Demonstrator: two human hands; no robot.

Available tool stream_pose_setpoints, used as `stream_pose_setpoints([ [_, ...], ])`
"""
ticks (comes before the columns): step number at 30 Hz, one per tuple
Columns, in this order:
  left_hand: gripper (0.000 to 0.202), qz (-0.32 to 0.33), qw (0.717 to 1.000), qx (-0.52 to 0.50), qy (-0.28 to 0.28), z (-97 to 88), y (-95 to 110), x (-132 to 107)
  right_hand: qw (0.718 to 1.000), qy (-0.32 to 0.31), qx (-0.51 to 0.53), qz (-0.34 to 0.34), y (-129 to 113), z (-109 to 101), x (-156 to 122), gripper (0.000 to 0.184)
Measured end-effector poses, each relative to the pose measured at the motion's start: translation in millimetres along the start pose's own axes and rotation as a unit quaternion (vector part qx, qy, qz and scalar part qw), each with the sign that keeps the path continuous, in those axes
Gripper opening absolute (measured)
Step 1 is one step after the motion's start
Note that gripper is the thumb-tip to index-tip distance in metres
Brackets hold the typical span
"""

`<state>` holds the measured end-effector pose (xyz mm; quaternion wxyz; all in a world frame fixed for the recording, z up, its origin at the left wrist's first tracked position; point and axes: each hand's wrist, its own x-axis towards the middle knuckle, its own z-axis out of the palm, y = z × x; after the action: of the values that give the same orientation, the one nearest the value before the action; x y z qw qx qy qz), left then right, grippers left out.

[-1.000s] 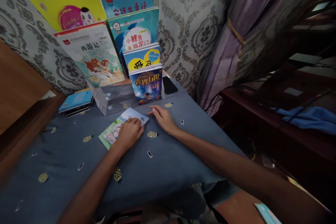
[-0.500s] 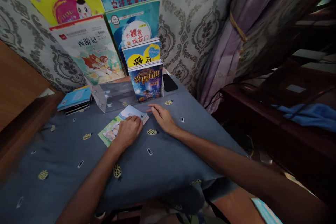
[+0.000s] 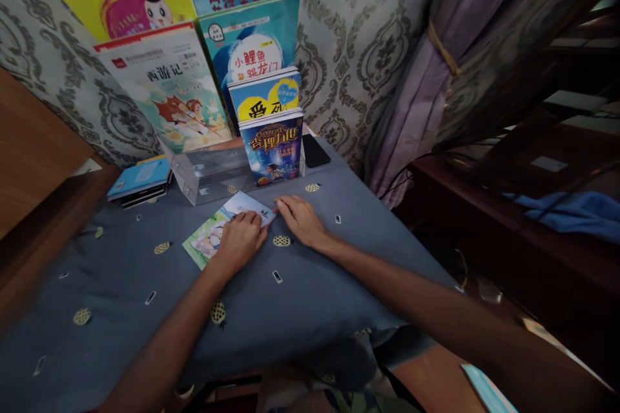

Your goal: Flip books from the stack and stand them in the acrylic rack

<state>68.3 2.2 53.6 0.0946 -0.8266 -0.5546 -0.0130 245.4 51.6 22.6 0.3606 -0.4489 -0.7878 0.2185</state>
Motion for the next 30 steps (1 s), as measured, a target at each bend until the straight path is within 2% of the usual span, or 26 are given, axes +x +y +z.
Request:
stream_pose_setpoints([
  [3, 0.027, -0.001, 1.000, -0.001, -0.001, 1.4, 0, -1, 0.999, -0.013, -0.044, 0.002, 0, 1, 0, 0.034],
  [8, 0.034, 0.063, 0.995, -0.053, 0.061, 15.2, -3, -3, 0.997, -0.019, -0.077, 0.005, 0, 1, -1, 0.033],
  [12, 0.037, 0.089, 0.989, -0.081, 0.081, 25.0, -6, -3, 0.996, -0.026, -0.085, -0.004, 0, 0, -2, 0.034],
  [22, 0.039, 0.080, 0.992, -0.087, 0.046, 18.0, -2, -4, 0.984, -0.065, -0.162, -0.024, -9, -4, -6, 0.030],
  [26, 0.040, 0.085, 0.991, -0.100, 0.041, 17.6, -6, -6, 0.977, -0.069, -0.194, -0.050, -15, -6, -10, 0.031],
  [30, 0.040, 0.106, 0.986, -0.120, 0.033, 18.1, -12, -8, 0.975, -0.072, -0.203, -0.045, -16, -6, -13, 0.031],
])
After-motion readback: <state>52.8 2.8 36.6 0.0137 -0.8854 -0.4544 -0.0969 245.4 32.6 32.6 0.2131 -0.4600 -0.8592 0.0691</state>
